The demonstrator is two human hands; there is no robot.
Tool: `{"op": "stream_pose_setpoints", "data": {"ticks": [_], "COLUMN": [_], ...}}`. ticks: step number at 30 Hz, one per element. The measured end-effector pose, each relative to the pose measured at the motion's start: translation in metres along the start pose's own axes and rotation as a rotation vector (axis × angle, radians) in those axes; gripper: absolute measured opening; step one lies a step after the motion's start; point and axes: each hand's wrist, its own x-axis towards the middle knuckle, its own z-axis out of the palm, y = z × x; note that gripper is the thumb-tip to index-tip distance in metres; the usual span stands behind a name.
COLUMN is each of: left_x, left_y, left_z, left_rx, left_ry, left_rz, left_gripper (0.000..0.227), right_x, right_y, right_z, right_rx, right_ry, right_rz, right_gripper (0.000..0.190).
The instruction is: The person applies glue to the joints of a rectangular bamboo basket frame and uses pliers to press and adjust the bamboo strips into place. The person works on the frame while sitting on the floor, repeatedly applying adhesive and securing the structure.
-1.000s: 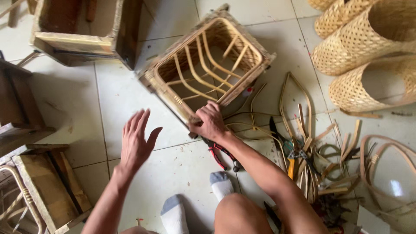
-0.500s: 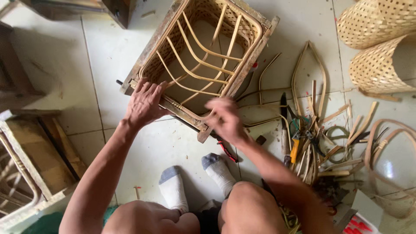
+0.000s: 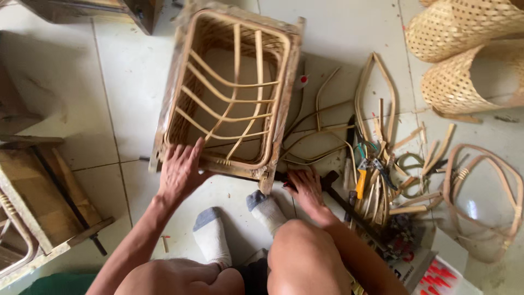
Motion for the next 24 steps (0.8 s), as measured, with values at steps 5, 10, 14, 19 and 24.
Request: {"op": "stream_pose_setpoints", "data": {"ticks": [5,10,14,19,24], "left_x": [-0.037,-0.058,-0.065,-0.074,-0.068], "left_y": [0.028,0.052,0.042,-0.003,-0.035], "left_z": [0.001,-0.011,-0.02,-0.017,-0.007], "left_rx": [-0.018,-0.08,-0.22,-0.334,-1.305], "left_ry": [-0.019,0.045,0.129,0.324,0.219], "left_rz": [-0.077,-0.106,-0.048,-0.354,-0.966], "left_gripper": [0.107,0.097,0.076,0.047,0.061], "right_x": [-0.017,-0.079,-0.118,-0.123,-0.108], "right_y": [0.021,0.052,0.078,0.107,0.094], "right_z": [-0.022,-0.054,-0.049,-0.044,-0.084], "right_rx": [0.026,0.075,0.069,0.156,0.414], "right_ry": [0.027,0.179,0.121,-0.152,-0.109], "right_rz": [0.085,0.419,0.514,0.54,0.766], "right_gripper": [0.059,0.054,0.053,0.038,0.028]}}
